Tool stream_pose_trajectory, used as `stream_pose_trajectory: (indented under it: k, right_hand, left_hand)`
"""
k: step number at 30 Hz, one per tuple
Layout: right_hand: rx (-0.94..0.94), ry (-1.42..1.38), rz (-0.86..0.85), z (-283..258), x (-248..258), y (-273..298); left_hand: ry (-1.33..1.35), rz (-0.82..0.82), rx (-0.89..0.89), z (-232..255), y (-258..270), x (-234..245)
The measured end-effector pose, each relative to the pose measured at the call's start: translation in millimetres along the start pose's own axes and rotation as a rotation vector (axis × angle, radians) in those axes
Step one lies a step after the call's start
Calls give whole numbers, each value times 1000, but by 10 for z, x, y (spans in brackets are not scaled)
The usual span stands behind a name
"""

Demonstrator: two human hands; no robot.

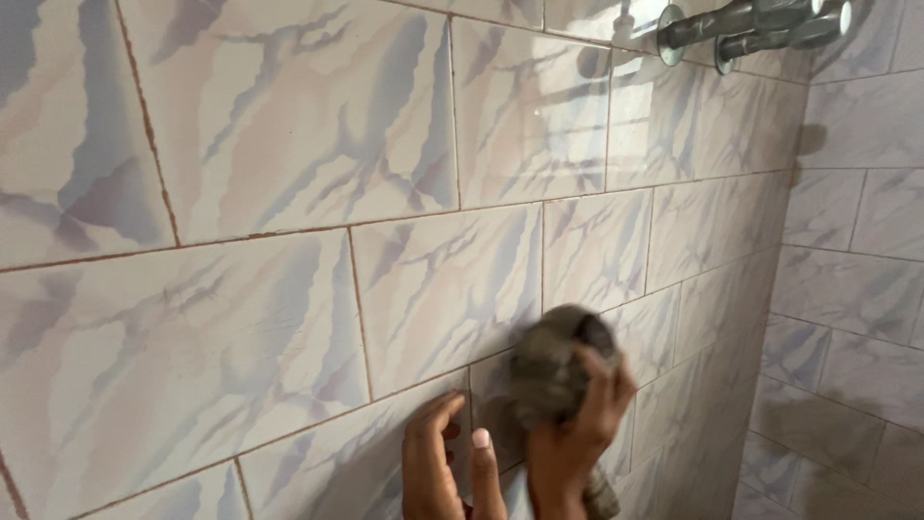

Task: The person cleans wall tiles using a cloth, wiping across the surface of the tiles and around a wall-mounted faucet.

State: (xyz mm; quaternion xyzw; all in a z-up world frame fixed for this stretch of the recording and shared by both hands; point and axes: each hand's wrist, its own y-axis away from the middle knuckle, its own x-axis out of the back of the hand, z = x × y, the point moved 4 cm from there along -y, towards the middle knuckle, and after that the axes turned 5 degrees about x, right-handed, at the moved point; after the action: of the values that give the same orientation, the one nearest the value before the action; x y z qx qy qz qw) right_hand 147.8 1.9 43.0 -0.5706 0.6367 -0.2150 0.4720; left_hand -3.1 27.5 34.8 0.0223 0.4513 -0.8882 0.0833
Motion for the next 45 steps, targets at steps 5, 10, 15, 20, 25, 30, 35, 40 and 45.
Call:
stream_pose_trajectory:
  k: [5, 10, 15, 20, 25, 30, 35, 40, 45]
  right_hand:
    - [245, -140, -159, -458, 163, 397]
    - [315, 27, -129, -420, 173, 753]
    - [250, -93, -151, 349, 397, 715]
    - [-72, 106, -49, 785, 427, 575]
    - [-197, 77, 30, 552, 305, 141]
    - [-120, 120, -34, 133, 159, -195]
    - [134, -53, -136, -331, 133, -14]
    - [199, -128, -197, -444, 286, 545]
    - [89, -94, -151, 211, 415, 626]
  left_hand:
    - [42, 56, -1, -105, 60, -25]
    - [24, 4, 63, -173, 76, 7]
    - [46, 40, 113, -109, 109, 5]
    - [7, 7, 113, -79, 77, 31]
    - [0, -56, 132, -56, 60, 57]
    - [-16, -108, 190, -14, 42, 107]
    - [40, -25, 165, -7, 39, 110]
    - [42, 26, 118, 18, 86, 104]
    - [-41, -68, 291, -27, 120, 58]
